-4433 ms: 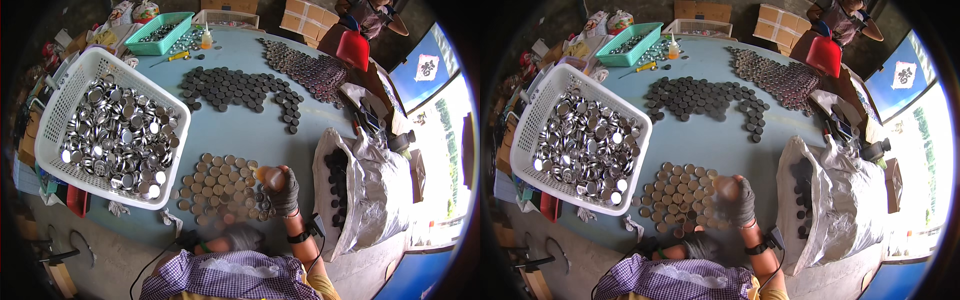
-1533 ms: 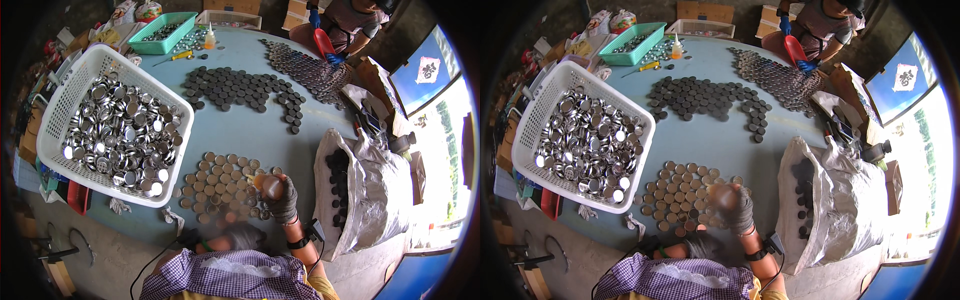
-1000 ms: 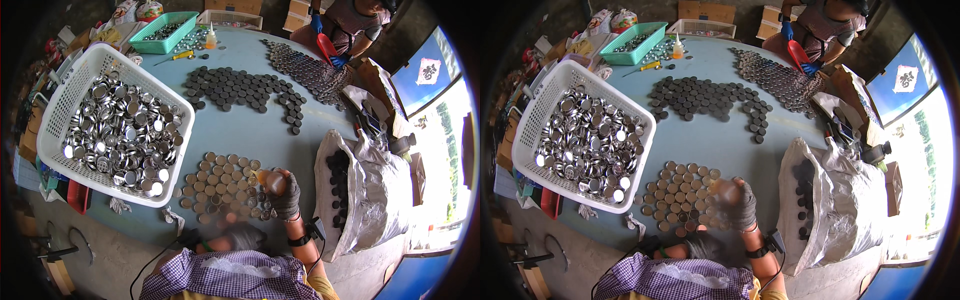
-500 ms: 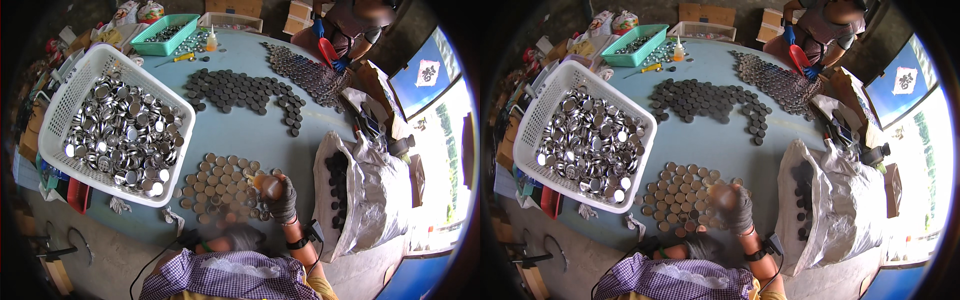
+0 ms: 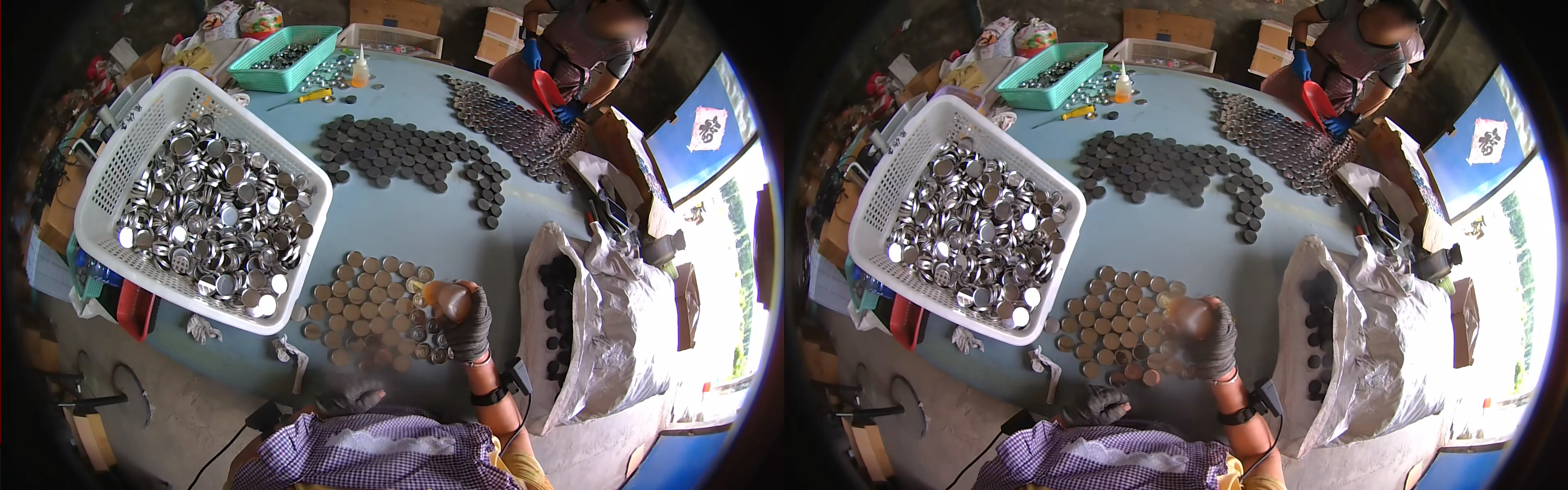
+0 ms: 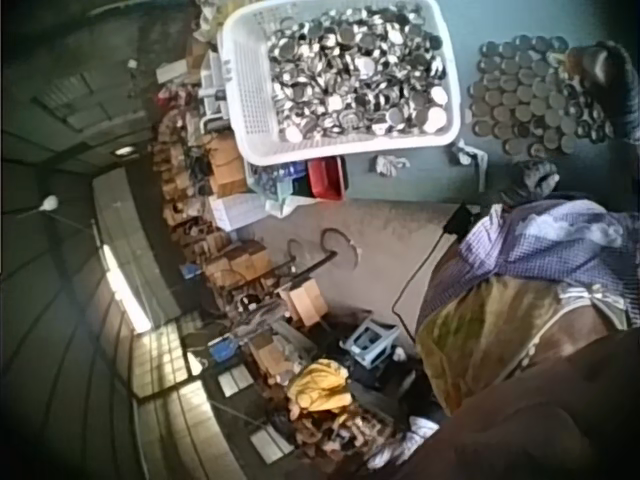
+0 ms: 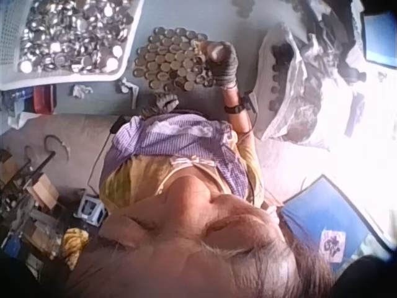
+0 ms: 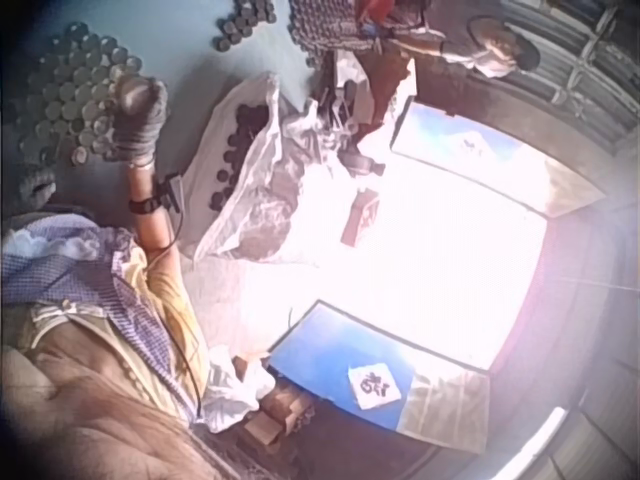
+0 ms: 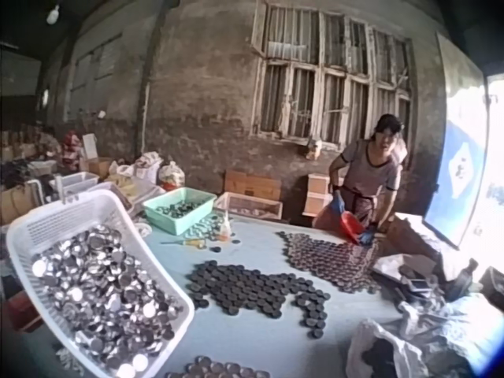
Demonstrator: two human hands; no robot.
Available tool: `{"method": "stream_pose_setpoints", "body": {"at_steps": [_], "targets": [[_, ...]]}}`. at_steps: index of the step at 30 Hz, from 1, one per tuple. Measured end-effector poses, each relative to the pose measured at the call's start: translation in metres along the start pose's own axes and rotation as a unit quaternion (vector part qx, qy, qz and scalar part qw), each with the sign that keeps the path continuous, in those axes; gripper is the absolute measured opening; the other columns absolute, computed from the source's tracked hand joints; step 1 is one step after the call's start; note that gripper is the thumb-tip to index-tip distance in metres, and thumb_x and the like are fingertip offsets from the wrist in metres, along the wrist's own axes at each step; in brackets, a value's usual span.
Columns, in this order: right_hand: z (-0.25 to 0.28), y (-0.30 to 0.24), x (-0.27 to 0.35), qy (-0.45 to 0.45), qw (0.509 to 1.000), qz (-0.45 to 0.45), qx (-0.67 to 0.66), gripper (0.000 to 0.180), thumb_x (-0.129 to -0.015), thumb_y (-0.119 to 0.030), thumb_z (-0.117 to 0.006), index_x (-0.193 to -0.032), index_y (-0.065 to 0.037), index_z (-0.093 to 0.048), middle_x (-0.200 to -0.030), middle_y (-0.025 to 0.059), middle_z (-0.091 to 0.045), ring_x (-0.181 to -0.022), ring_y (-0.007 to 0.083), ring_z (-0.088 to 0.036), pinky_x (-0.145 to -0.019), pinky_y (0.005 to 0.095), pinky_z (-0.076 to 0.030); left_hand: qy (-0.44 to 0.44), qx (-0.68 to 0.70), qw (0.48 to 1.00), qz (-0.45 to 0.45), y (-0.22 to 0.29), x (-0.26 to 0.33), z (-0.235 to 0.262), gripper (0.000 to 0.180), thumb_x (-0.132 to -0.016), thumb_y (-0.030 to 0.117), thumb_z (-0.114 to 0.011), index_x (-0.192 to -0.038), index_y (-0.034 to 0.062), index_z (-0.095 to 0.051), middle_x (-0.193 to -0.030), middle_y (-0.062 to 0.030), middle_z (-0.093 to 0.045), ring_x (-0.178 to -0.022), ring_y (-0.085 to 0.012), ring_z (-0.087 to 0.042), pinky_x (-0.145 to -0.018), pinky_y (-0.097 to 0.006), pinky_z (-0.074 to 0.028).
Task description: Applying a liquid adhesive from a squeeze bottle to small circular metal and rubber parts for assembly.
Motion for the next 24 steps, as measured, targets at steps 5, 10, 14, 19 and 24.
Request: {"method": "stream_pose_setpoints", "body": {"at_steps": [5, 10, 14, 19, 24], "targets": [[-0.004, -0.001, -0.010, 0.013, 0.999, 0.032, 0.022, 0.051, -0.069, -0.012, -0.077, -0.114, -0.003, -0.054, -0.099, 0.0124, -0.065, -0.090, 0.0263, -0.066, -0.082, 0.0357, -0.053, 0.204, -0.017, 0.979, 0.004, -0.019, 0.034, -0.001, 0.011, -0.077, 0.017, -0.074, -0.079, 0.0072, -0.070, -0.065, -0.0083, -0.063, -0.061, -0.0260, -0.064, -0.057, -0.034, -0.050], [-0.015, 0.009, -0.020, 0.021, 0.999, 0.037, 0.015, 0.051, -0.071, -0.015, -0.077, -0.114, -0.003, -0.053, -0.101, 0.0123, -0.065, -0.091, 0.0267, -0.066, -0.082, 0.0361, -0.053, -0.016, -0.072, 0.993, 0.097, -0.033, 0.039, -0.004, 0.013, -0.078, 0.017, -0.071, -0.082, 0.0058, -0.068, -0.064, -0.0086, -0.062, -0.060, -0.0254, -0.064, -0.056, -0.036, -0.050], [-0.019, 0.011, -0.023, 0.030, 0.997, 0.068, 0.016, 0.052, -0.071, -0.015, -0.078, -0.115, -0.003, -0.053, -0.101, 0.0128, -0.065, -0.090, 0.0270, -0.066, -0.082, 0.0364, -0.053, 0.162, -0.094, 0.982, -0.007, -0.026, 0.040, -0.006, 0.012, -0.081, 0.020, -0.069, -0.084, 0.0078, -0.067, -0.066, -0.0073, -0.062, -0.060, -0.0258, -0.064, -0.056, -0.036, -0.050], [-0.018, 0.008, -0.024, 0.021, 0.998, 0.052, 0.005, 0.052, -0.070, -0.015, -0.078, -0.115, -0.003, -0.053, -0.100, 0.0129, -0.065, -0.090, 0.0280, -0.066, -0.081, 0.0367, -0.053, 0.157, -0.079, 0.984, -0.039, -0.032, 0.039, -0.006, 0.012, -0.081, 0.019, -0.069, -0.083, 0.0081, -0.067, -0.067, -0.0070, -0.063, -0.060, -0.0251, -0.064, -0.057, -0.035, -0.051], [-0.012, 0.008, -0.019, 0.023, 0.997, 0.066, 0.031, 0.053, -0.070, -0.015, -0.078, -0.115, -0.003, -0.053, -0.099, 0.0133, -0.064, -0.088, 0.0293, -0.066, -0.079, 0.0374, -0.053, 0.245, -0.083, 0.965, -0.052, -0.029, 0.038, -0.014, 0.011, -0.081, 0.019, -0.069, -0.082, 0.0080, -0.066, -0.067, -0.0059, -0.062, -0.060, -0.0239, -0.064, -0.058, -0.034, -0.051]]}}
Point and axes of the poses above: each hand's wrist, its own x-axis away from the middle knuckle, its own z-axis out of the back of the hand, y = z × x, the point moved 1 cm from there along -x, towards the middle knuckle
